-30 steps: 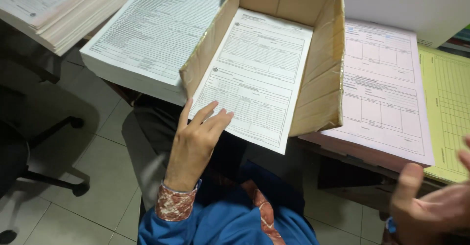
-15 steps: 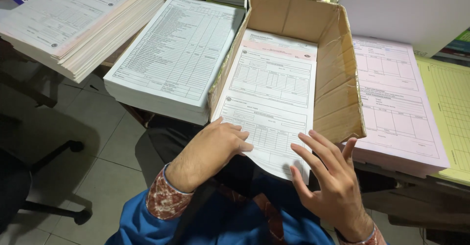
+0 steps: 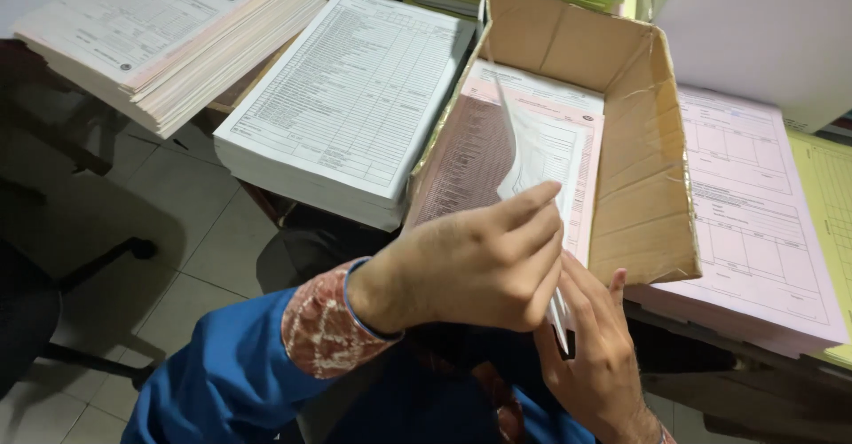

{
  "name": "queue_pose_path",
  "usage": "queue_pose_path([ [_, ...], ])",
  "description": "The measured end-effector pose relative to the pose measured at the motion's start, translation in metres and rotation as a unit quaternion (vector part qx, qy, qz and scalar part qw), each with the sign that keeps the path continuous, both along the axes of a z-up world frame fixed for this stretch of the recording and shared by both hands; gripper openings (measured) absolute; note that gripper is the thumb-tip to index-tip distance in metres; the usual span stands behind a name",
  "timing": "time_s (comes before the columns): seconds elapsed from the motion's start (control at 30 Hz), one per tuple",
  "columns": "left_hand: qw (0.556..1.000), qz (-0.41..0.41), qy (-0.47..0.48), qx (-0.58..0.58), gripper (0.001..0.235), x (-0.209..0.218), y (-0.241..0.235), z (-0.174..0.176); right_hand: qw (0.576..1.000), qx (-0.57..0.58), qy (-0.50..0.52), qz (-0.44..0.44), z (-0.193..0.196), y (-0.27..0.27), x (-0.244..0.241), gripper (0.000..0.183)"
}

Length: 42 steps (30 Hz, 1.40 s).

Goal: Sorting and organizing various printed forms into piles and boxes

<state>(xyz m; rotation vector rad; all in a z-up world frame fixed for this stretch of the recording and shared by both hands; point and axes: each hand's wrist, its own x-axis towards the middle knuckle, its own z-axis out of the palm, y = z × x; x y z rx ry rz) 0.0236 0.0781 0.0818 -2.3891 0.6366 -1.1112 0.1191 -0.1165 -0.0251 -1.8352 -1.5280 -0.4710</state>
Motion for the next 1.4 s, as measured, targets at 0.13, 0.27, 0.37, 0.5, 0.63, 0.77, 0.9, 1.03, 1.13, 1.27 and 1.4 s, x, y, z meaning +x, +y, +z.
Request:
queue_pose_path([
  [0.13,0.997,0.051,-0.048,0.016,0.010,-0.024,0.048,0.022,1.000,-0.016,0.003,0.010,0.024,0.014,0.003,0.048],
  [0.27,0.985,0.151,-0.084,0.011,0.011,-0.069,0.094,0.031,0.996,-0.068,-0.049,0.039,0.057,0.031,0.012,0.064],
  [0.37,0.977,0.186,-0.103,-0.023,0.008,-0.092,0.110,0.026,0.991,-0.104,-0.052,0.073,0.086,0.044,0.010,0.068],
  [0.5,0.971,0.208,-0.107,-0.055,0.010,-0.108,0.138,0.002,0.978,-0.148,-0.096,0.112,0.115,0.072,0.014,0.076],
  [0.63,0.965,0.195,-0.077,-0.159,0.013,-0.114,0.161,-0.021,0.954,-0.193,-0.173,0.149,0.137,0.118,0.019,0.062],
  [0.77,0.947,0.174,-0.046,-0.265,0.042,-0.114,0.181,-0.046,0.915,-0.243,-0.214,0.240,0.132,0.176,0.040,0.056],
  [0.9,0.926,0.188,0.013,-0.327,0.046,-0.121,0.189,-0.063,0.891,-0.266,-0.217,0.296,0.115,0.213,0.054,0.068],
  [1.03,0.881,0.205,0.106,-0.412,0.051,-0.132,0.191,-0.049,0.882,-0.283,-0.233,0.296,0.104,0.228,0.059,0.066],
  [1.13,0.835,0.260,0.201,-0.442,0.083,-0.140,0.206,-0.042,0.882,-0.282,-0.210,0.314,0.112,0.233,0.064,0.067],
  [1.27,0.676,0.374,0.370,-0.516,0.109,-0.134,0.229,-0.012,0.886,-0.353,-0.077,0.290,0.131,0.271,0.097,0.061],
  [1.4,0.654,0.384,0.408,-0.509,0.114,-0.117,0.254,-0.011,0.896,-0.373,-0.029,0.239,0.142,0.339,0.141,0.048],
])
